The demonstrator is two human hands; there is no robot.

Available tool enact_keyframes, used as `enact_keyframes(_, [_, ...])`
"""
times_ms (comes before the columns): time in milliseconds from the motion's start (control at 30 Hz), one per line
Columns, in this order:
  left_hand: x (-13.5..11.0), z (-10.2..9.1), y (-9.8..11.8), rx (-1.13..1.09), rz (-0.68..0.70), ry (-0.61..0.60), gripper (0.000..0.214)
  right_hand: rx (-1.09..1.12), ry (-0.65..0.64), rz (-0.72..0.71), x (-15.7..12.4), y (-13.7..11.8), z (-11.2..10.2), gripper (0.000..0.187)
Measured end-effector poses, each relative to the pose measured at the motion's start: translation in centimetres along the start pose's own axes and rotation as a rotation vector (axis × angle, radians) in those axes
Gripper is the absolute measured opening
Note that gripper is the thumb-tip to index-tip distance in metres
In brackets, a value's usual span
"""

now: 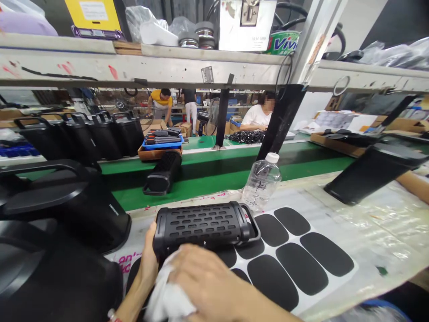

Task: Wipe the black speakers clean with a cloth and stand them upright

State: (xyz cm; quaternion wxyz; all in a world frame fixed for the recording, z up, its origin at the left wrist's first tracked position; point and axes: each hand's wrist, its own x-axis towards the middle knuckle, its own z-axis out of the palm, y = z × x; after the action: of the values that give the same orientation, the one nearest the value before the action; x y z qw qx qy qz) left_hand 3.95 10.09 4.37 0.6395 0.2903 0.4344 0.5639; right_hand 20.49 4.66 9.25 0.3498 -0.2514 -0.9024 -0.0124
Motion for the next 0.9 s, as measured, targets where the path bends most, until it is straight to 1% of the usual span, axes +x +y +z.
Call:
enact_keyframes(33, [0.1,0.1,0.1,-0.014,0.006,0.020,0.045,-0.045,0.087,0.064,-0.5,0.9,-0.8,0.034])
enact_keyframes(67, [0.2,0.3,0.1,-0.027,0.015,0.043,0.048,-0.125,0.160,0.166,-1.2,2.1,-1.6,0.037])
enact_keyframes(100, [0.3,0.4,0.2,-0.036,0.025,0.064,0.050,-0.218,0.205,0.284,-2.0,3.3,-2.4,0.040])
enact_keyframes(133, [0.4,0.5,0.2,-0.040,0.033,0.081,0.050,-0.341,0.202,0.414,-2.9,4.4,-3.1,0.045])
enact_keyframes(167, [0.4,0.6,0.2,-0.041,0.042,0.093,0.050,-0.432,0.155,0.484,-4.0,5.3,-3.6,0.047])
enact_keyframes(233, [0.3,0.8,0.3,-0.041,0.068,0.102,0.048,-0.483,0.082,0.500,-6.5,6.1,-4.3,0.049])
enact_keyframes(300, [0.2,0.8,0.4,-0.038,0.105,0.095,0.047,-0.429,0.048,0.435,-9.3,5.8,-5.0,0.050])
enact_keyframes(333, [0.1,0.8,0.4,-0.034,0.123,0.085,0.047,-0.372,0.065,0.420,-10.5,5.4,-5.6,0.047])
enact_keyframes(367, [0.1,0.8,0.4,-0.028,0.140,0.072,0.047,-0.325,0.129,0.458,-11.6,5.1,-6.2,0.041])
enact_keyframes(400, [0.1,0.7,0.3,-0.020,0.156,0.056,0.048,-0.294,0.224,0.576,-12.3,5.0,-6.9,0.035])
enact_keyframes(433, [0.1,0.6,0.2,-0.010,0.174,0.038,0.049,-0.270,0.337,0.773,-12.8,5.2,-7.6,0.031])
enact_keyframes(500, [0.0,0.2,-0.2,0.011,0.214,-0.005,0.053,-0.166,0.589,1.294,-12.7,6.3,-8.5,0.028])
enact_keyframes(533, [-0.1,0.0,-0.4,0.018,0.236,-0.025,0.055,-0.070,0.680,1.509,-12.3,7.0,-8.5,0.027])
enact_keyframes(567, [-0.3,-0.3,-0.5,0.028,0.264,-0.052,0.058,0.053,0.743,1.636,-11.7,7.8,-8.3,0.025])
enact_keyframes(600, [-0.5,-0.4,-0.6,0.041,0.303,-0.089,0.059,0.183,0.795,1.676,-10.9,8.4,-7.7,0.023])
enact_keyframes(633, [-0.8,-0.5,-0.6,0.054,0.354,-0.133,0.061,0.288,0.850,1.649,-10.2,8.8,-7.0,0.022])
enact_keyframes(700, [-1.4,-0.5,-0.5,0.055,0.475,-0.217,0.068,0.392,0.970,1.527,-9.1,9.0,-5.4,0.027])
enact_keyframes(733, [-1.6,-0.4,-0.4,0.035,0.517,-0.237,0.072,0.418,1.049,1.472,-8.7,8.9,-4.8,0.029])
enact_keyframes(767, [-1.7,-0.3,-0.2,0.003,0.510,-0.231,0.075,0.430,1.134,1.419,-8.5,8.6,-4.5,0.030])
enact_keyframes(800, [-1.8,-0.1,-0.1,-0.035,0.455,-0.201,0.075,0.430,1.218,1.364,-8.4,8.4,-4.4,0.029])
enact_keyframes(833, [-1.8,0.0,-0.1,-0.063,0.368,-0.166,0.072,0.428,1.294,1.303,-8.4,8.1,-4.5,0.028])
enact_keyframes(900, [-1.7,0.2,-0.1,-0.078,0.180,-0.113,0.060,0.451,1.381,1.177,-8.4,7.8,-5.2,0.027])
